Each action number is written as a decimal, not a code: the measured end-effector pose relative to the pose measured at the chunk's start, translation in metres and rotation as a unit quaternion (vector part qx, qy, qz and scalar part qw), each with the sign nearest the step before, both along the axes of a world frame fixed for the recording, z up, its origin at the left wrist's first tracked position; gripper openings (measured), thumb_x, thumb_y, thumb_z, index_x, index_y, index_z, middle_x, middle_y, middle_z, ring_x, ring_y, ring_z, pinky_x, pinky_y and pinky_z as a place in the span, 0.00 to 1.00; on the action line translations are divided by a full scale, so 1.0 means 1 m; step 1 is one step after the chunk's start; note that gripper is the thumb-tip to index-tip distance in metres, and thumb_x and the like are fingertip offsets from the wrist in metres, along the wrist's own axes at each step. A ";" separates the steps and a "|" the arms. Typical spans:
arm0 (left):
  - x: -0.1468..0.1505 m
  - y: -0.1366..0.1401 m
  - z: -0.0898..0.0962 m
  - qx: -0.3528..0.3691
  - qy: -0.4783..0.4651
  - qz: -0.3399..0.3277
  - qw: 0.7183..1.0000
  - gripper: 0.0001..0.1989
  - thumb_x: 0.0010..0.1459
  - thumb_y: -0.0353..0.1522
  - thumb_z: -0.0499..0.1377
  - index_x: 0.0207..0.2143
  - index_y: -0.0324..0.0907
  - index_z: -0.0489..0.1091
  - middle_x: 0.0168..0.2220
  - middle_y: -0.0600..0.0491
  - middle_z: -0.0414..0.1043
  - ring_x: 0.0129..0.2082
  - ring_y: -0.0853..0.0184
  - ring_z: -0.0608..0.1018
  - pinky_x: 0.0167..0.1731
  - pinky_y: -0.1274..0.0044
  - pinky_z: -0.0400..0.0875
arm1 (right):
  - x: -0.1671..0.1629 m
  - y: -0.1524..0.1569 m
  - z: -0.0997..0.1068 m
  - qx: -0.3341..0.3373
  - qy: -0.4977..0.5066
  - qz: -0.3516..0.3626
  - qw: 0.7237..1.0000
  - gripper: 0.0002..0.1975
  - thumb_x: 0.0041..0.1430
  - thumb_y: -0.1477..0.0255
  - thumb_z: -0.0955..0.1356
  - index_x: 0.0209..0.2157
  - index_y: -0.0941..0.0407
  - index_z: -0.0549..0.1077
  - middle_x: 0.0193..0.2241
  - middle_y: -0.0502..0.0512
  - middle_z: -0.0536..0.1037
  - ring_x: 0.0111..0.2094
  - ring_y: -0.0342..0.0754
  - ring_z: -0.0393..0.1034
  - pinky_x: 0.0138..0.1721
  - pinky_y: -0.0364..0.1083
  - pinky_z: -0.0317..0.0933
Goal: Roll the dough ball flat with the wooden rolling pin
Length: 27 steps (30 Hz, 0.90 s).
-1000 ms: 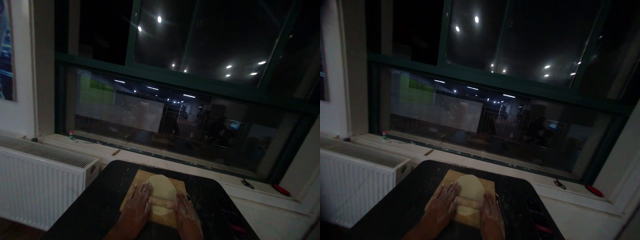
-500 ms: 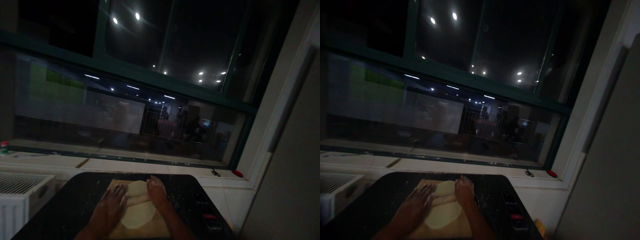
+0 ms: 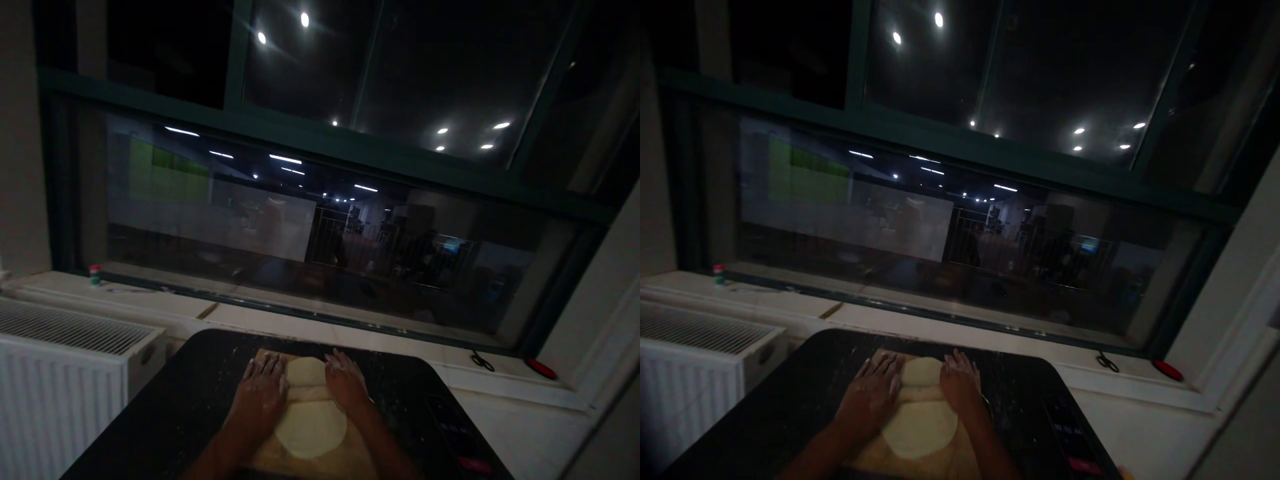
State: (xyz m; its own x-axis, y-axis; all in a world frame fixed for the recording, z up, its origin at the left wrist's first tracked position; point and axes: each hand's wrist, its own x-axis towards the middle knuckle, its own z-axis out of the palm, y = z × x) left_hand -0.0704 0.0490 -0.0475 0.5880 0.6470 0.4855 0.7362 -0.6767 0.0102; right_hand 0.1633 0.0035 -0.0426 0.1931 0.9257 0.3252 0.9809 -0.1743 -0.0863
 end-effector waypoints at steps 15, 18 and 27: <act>-0.040 -0.060 -0.019 0.143 -0.055 -0.089 0.984 0.29 0.70 0.38 0.50 0.70 0.50 0.50 0.65 0.57 0.65 0.62 0.65 0.71 0.61 0.70 0.66 | -0.004 -0.087 -0.078 0.195 -0.073 0.069 0.976 0.23 0.71 0.65 0.56 0.59 0.52 0.72 0.59 0.55 0.72 0.61 0.54 0.66 0.60 0.53 0.66; -0.023 -0.039 -0.002 0.057 -0.046 -0.083 0.994 0.23 0.71 0.39 0.47 0.65 0.50 0.61 0.62 0.54 0.69 0.61 0.61 0.71 0.63 0.62 0.62 | -0.001 -0.057 -0.035 0.110 -0.080 0.071 0.988 0.23 0.72 0.69 0.54 0.59 0.55 0.71 0.58 0.58 0.74 0.60 0.51 0.68 0.60 0.51 0.64; 0.021 0.039 0.031 -0.081 -0.059 0.098 0.990 0.22 0.68 0.35 0.46 0.58 0.42 0.70 0.60 0.38 0.69 0.58 0.47 0.73 0.52 0.48 0.67 | 0.021 0.066 0.018 -0.016 -0.097 0.073 0.992 0.19 0.68 0.76 0.57 0.45 0.56 0.79 0.43 0.59 0.82 0.47 0.48 0.77 0.50 0.45 0.67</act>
